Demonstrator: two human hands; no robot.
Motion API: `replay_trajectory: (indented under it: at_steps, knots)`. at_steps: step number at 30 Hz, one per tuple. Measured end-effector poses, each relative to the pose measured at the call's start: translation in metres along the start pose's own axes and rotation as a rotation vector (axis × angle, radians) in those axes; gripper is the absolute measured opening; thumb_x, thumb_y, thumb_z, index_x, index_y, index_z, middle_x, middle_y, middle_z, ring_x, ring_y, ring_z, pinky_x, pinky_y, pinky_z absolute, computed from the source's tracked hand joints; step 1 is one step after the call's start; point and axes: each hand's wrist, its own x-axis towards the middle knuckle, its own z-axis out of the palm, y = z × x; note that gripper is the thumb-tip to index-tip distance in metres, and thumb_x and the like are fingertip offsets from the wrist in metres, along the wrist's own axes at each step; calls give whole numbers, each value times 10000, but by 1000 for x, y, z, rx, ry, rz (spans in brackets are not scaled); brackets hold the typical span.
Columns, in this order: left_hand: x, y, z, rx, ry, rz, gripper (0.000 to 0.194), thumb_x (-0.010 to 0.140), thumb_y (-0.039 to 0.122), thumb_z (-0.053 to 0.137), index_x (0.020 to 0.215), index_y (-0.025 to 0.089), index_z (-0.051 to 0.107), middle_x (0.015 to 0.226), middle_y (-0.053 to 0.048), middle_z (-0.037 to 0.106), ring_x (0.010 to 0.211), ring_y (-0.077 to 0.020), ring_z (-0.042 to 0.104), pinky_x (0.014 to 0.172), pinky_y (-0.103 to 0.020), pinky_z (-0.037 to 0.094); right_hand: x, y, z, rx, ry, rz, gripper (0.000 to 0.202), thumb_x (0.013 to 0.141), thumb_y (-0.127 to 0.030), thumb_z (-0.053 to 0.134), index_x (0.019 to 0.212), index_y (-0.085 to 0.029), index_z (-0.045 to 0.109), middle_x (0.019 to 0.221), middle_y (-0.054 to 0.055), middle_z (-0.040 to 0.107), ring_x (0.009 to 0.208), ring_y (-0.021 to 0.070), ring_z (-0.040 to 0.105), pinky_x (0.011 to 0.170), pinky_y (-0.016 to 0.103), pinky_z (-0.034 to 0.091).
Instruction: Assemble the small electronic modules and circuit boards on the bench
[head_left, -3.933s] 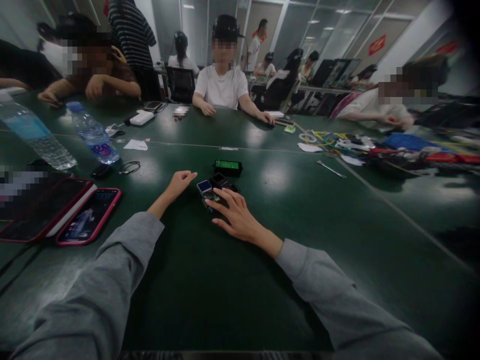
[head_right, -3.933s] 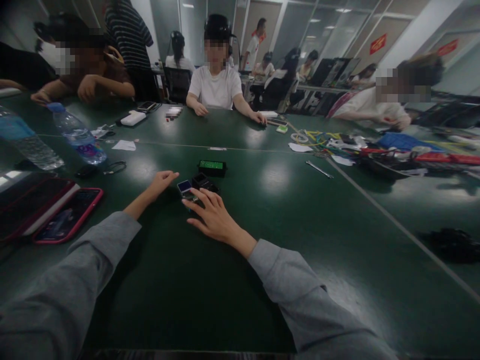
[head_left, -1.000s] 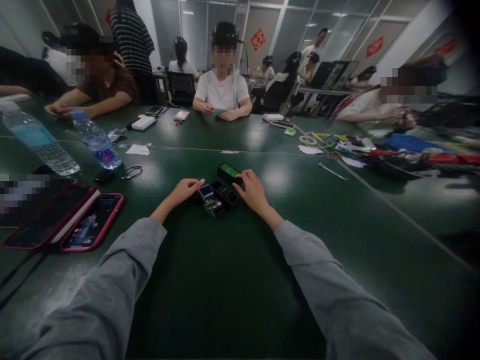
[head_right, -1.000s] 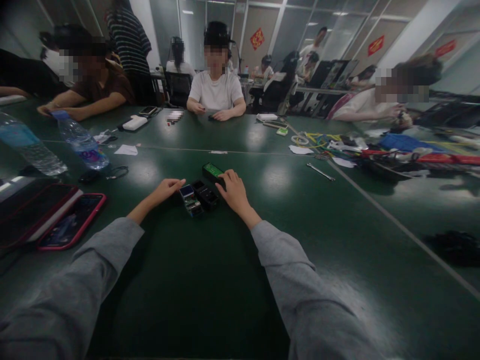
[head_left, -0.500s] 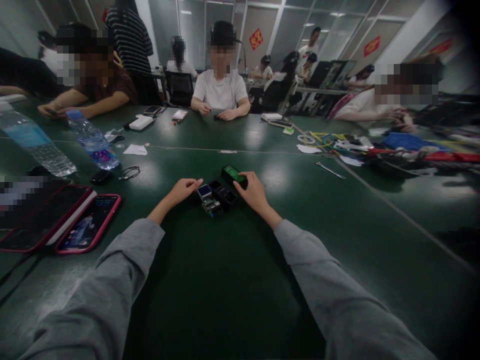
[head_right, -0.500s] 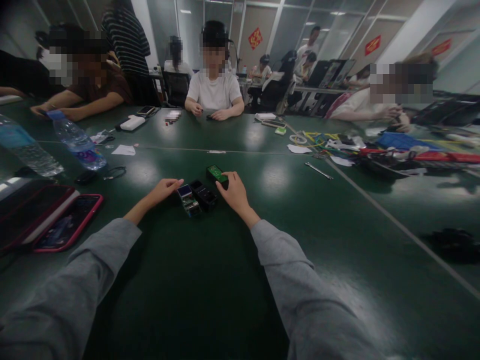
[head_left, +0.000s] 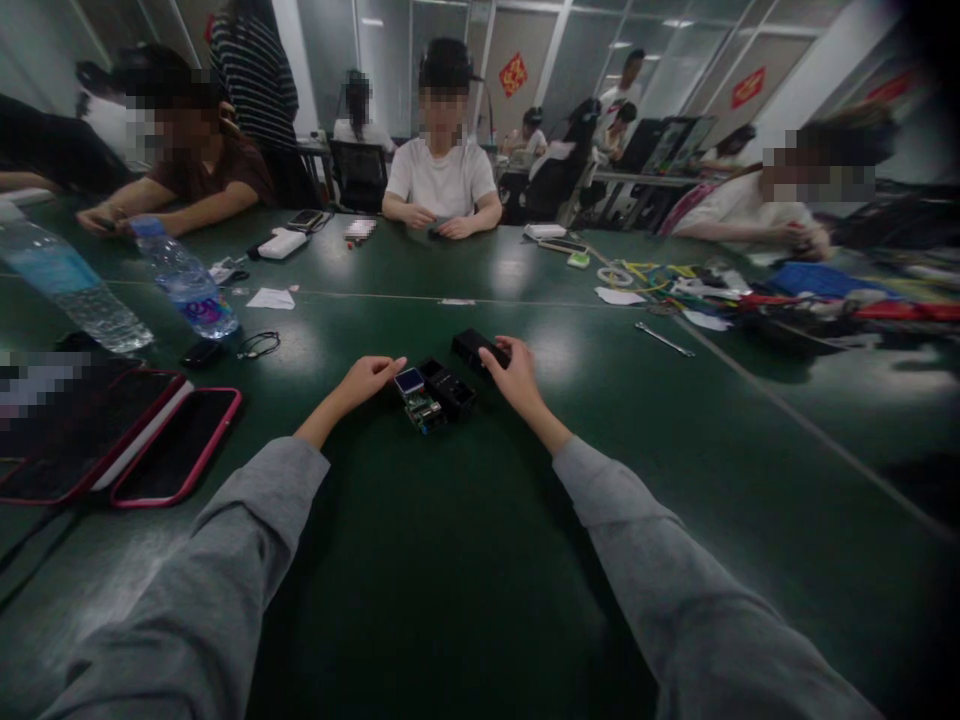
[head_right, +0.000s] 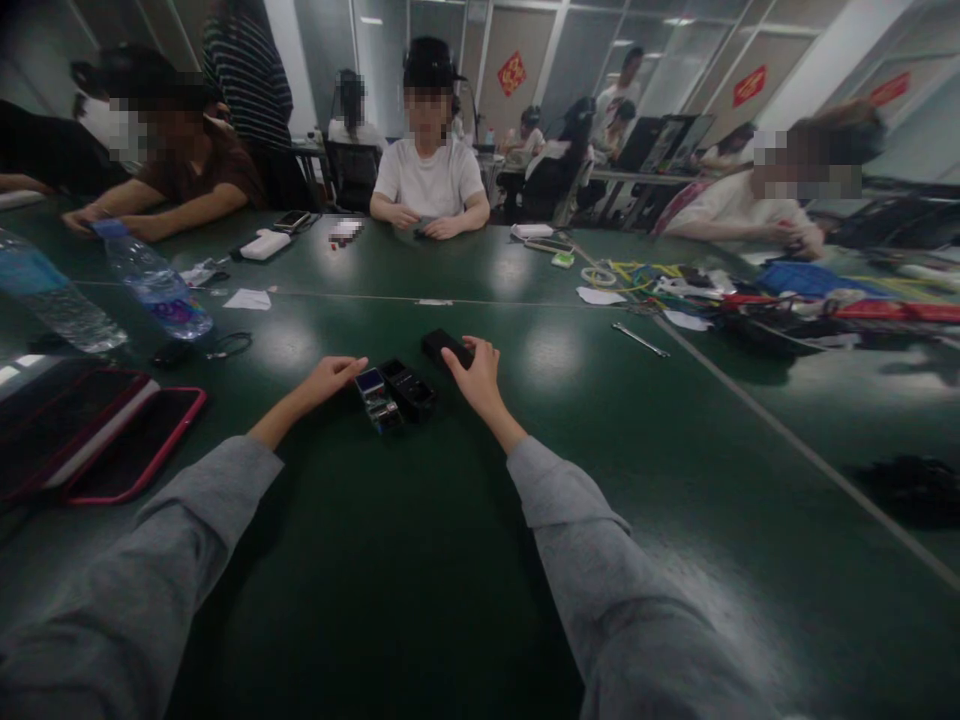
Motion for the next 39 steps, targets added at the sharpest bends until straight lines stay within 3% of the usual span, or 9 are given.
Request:
replay_trajectory:
  at_steps: [5, 14, 18, 23, 29, 32, 34, 37, 39]
  knots:
    - [-1, 0, -1, 8, -10, 3, 508, 865, 608, 431, 635, 167, 533, 596, 6, 477, 558, -107, 418, 536, -245, 315, -5, -12, -6, 4, -21, -46, 436, 814, -511, 610, 1116, -197, 582, 1054, 105, 625, 1027, 263, 538, 898, 429, 442]
    - [-1, 2, -1, 23, -5, 0, 525, 857, 631, 428, 617, 172, 519, 577, 10, 470, 548, -107, 405, 530, -249, 309, 1, 0, -4, 256, -60, 218, 515, 852, -649, 457, 1011, -184, 609, 873, 67, 671, 811, 212, 616, 784, 377, 481]
    - [-1, 0, -1, 18, -2, -10, 528, 848, 643, 437, 631, 172, 537, 593, 2, 503, 552, -110, 425, 541, -253, 324, 3, 6, -3, 117, -9, 153, 503, 883, -626, 398, 923, -188, 642, 961, 98, 663, 941, 250, 571, 898, 442, 437]
    - [-1, -2, -1, 24, -3, -11, 542, 845, 656, 429, 637, 168, 540, 595, 4, 501, 551, -110, 429, 547, -254, 336, 1, 4, -2, 19, 43, 104, 515, 869, -596, 450, 1107, -162, 593, 1097, 134, 622, 1080, 276, 495, 963, 465, 397]
    - [0, -4, -1, 14, -1, -13, 525, 851, 639, 437, 659, 167, 563, 607, 6, 507, 556, -109, 441, 551, -253, 335, -5, -3, -8, -124, -48, -81, 500, 851, -475, 534, 1230, -149, 532, 1184, 152, 583, 1094, 295, 495, 964, 485, 409]
    - [0, -4, 0, 27, 0, -7, 519, 851, 635, 440, 654, 169, 556, 594, 12, 487, 547, -106, 429, 546, -252, 328, -21, -12, -28, -215, -132, -181, 503, 887, -448, 490, 1287, -143, 494, 1201, 161, 570, 1113, 305, 490, 964, 497, 424]
    - [-1, -3, 0, 35, 2, 2, 519, 851, 634, 440, 642, 171, 544, 597, 12, 486, 551, -106, 432, 550, -252, 330, -41, -18, -52, -290, -201, -252, 516, 916, -451, 450, 1331, -144, 459, 1205, 161, 564, 1119, 302, 490, 969, 495, 430]
    - [-2, -1, -1, 53, 9, 12, 526, 854, 635, 430, 626, 172, 528, 605, 10, 491, 563, -109, 438, 561, -254, 337, -77, -14, -105, -431, -291, -305, 551, 952, -462, 381, 1390, -128, 401, 1173, 161, 569, 1095, 290, 508, 968, 480, 438]
    - [-2, 0, -1, 68, 4, 17, 529, 856, 635, 424, 622, 172, 526, 603, 11, 486, 565, -110, 436, 563, -255, 336, -98, 7, -150, -546, -304, -278, 585, 953, -489, 361, 1404, -117, 388, 1163, 172, 573, 1085, 300, 524, 957, 487, 445]
